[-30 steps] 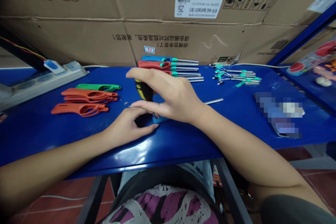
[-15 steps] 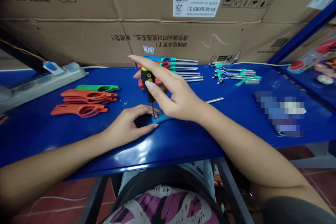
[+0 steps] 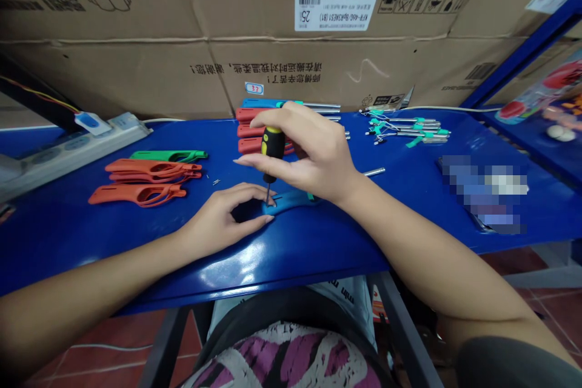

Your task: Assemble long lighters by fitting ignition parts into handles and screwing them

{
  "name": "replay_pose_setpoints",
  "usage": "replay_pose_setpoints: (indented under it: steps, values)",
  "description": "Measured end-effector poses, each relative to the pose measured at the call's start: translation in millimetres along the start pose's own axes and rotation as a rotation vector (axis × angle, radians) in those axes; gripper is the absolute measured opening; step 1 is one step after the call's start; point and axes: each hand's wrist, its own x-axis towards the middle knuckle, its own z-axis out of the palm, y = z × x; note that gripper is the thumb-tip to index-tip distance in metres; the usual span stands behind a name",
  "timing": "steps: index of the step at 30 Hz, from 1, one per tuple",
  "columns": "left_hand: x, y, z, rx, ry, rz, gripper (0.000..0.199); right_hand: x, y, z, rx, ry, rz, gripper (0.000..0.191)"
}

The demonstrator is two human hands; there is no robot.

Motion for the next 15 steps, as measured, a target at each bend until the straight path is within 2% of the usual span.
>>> replay_pose_setpoints:
  steps: [5, 9, 11, 15]
  values:
    - [-0.3, 0.6, -0.3, 0.010, -0.001, 0.010, 0.015, -2.5, -6.9, 0.1, 0.054, -0.124, 0.073, 0.039]
    - [-0.7, 0.8, -0.2, 0.018, -0.001, 0.028, 0.016, -2.7, -7.4, 1.7, -0.005, -0.034, -0.044, 0.036]
    - [-0.5, 0.5, 0.0, 0.011, -0.003, 0.031, 0.016, -1.6, -6.0, 1.4, 0.014, -0.028, -0.065, 0.032]
    - [-0.2, -0.5, 0.4, 0.002, -0.004, 0.030, 0.016, 0.3, -2.6, -0.5, 0.170, -0.155, 0.038, 0.035]
